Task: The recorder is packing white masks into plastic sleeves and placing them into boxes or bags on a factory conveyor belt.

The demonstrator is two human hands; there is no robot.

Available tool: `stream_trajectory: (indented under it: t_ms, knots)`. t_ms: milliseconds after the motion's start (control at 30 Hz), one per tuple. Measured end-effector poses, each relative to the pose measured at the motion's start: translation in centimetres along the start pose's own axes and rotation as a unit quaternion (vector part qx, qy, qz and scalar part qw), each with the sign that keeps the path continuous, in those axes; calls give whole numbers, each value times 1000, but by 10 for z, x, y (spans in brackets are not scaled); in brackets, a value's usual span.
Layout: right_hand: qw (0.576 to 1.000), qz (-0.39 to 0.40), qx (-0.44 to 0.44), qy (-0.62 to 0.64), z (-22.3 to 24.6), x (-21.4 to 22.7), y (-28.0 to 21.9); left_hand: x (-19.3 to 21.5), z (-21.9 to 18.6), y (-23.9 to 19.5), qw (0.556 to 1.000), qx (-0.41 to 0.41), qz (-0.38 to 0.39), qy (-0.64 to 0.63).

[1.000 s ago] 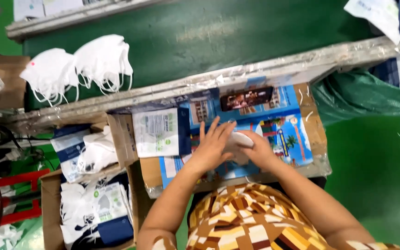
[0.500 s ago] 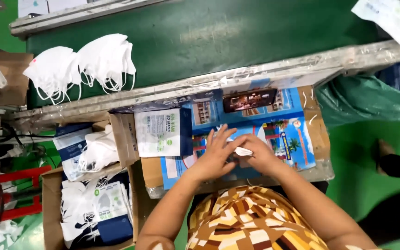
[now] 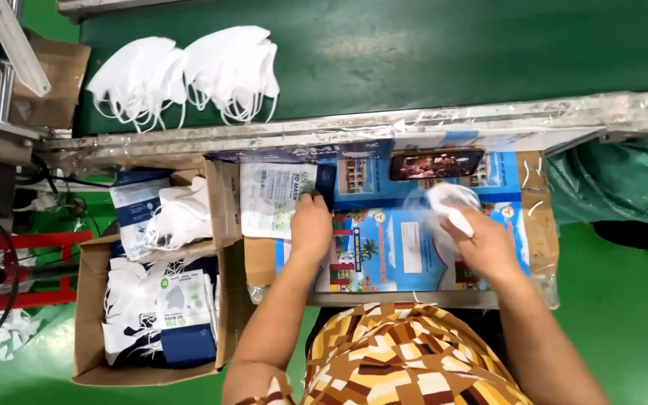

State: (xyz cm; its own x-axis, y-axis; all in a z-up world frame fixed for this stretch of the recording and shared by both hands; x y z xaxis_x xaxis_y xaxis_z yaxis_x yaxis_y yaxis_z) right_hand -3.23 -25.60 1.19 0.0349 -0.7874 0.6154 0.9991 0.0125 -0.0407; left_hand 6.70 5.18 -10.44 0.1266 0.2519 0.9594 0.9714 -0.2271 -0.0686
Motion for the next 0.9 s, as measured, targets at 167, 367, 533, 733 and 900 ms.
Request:
stream_trajectory:
  t_ms: [167, 367, 533, 733, 900]
  knots:
    - [968, 7, 124, -218, -29, -42, -5, 29, 11, 6, 987, 47, -71, -136]
    - [929, 188, -102, 303, -6, -76, -1, 56, -45, -36, 912, -81, -94, -391]
    - [986, 51, -108, 117, -12, -74, 24, 63, -75, -54, 828, -218, -83, -510]
    - [995, -39, 18, 90, 6, -61, 14, 83, -94, -59, 910, -282, -104, -285]
    - [994, -46, -10, -96, -13, -61, 18, 97, -110, -62, 935, -252, -97, -230]
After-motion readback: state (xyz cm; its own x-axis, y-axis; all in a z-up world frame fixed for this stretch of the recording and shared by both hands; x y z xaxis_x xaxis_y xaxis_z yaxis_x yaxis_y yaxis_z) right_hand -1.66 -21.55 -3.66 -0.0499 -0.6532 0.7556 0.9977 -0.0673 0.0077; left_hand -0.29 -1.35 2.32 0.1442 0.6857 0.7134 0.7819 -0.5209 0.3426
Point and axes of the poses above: each hand's wrist, its own y-axis towards the middle knuckle, its own x-axis out of the back of the hand, z = x × y, the point moved 4 cm from there along y, towards the middle knuckle, and after that the axes turned 8 degrees about z, right-handed, at the moved point
